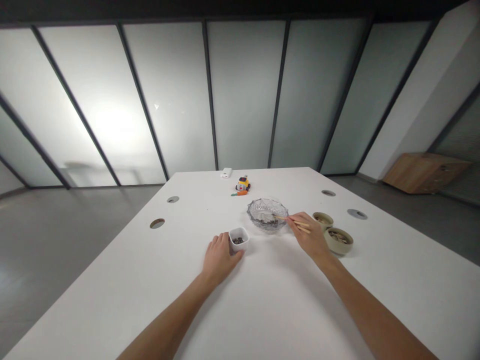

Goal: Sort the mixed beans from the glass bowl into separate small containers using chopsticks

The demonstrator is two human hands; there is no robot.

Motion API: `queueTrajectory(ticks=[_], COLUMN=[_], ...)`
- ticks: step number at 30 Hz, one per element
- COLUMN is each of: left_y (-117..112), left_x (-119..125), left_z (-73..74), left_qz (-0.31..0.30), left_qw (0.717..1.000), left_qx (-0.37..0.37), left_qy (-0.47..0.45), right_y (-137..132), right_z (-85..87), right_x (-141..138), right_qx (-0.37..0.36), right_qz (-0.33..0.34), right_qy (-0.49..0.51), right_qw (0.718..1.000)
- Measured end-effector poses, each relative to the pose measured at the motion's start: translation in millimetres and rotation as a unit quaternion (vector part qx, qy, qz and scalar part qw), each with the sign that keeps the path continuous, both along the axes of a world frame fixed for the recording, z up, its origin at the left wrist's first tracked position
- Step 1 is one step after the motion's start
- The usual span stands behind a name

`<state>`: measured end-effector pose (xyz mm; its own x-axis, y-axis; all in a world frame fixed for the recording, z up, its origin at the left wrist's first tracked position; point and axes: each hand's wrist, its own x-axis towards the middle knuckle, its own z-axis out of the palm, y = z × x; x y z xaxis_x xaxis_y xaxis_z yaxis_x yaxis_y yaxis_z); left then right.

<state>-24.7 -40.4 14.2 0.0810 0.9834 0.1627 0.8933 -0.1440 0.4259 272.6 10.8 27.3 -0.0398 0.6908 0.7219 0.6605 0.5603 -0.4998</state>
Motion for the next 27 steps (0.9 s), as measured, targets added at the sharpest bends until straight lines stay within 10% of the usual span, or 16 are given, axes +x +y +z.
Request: queueTrajectory(ticks=[19, 27], left_y=[1, 0], left_x=[0, 0], left_z=[-1.4, -1.1], left_qz=[-0.004, 0.006], left_qw=[1.0, 1.0], left_qx=[0.008, -0.002], left_qy=[0.009, 0.013], right_y=[-4, -19], right_z=[10.3, 30.9], right_x=[-4, -26], right_qx=[0.027, -0.136], right_qz=[-0.049, 0.137], right_qy=[0.032, 0.186], right_qw=[0.998, 0.963])
